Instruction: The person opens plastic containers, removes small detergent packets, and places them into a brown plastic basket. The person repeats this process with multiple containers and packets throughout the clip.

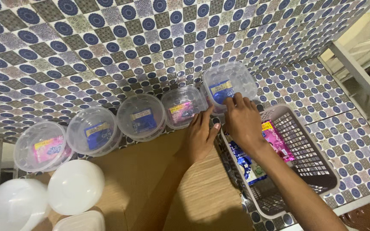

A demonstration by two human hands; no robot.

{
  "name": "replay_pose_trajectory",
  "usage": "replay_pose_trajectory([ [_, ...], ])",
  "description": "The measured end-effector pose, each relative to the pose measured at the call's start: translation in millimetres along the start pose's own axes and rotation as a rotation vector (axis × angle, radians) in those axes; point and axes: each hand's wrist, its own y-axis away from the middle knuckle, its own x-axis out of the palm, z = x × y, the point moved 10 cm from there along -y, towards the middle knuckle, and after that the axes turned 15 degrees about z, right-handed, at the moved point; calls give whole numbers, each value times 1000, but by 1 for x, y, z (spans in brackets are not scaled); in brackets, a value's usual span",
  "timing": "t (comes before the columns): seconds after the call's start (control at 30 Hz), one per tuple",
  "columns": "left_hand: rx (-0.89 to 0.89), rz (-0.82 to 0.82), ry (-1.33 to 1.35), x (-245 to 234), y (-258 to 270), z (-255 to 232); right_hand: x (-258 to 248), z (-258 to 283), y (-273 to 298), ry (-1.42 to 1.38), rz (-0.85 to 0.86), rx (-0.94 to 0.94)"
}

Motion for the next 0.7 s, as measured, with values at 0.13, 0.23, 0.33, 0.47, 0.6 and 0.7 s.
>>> replay_pose_trajectory([
  [0.13, 22, 0, -12, -2, -5, -2, 4, -1, -10, 11, 29, -29],
  [0.23, 49, 0, -16, -4, -3, -5, 3, 5, -9, 25, 5, -83],
  [0.33, 61, -9, -34, -8, 2, -12, -5, 11, -6, 38, -29, -116],
  [0.47, 49, -21, -61, -17, 15, -23, -17, 25, 5, -48, 8, -161],
  [0.6, 57, -57, -130, -29, 48, -43, -43, 52, 34, -83, -75, -254],
  [0.7, 97, -146, -158, -37, 82, -58, -50, 77, 56, -74, -89, -307],
])
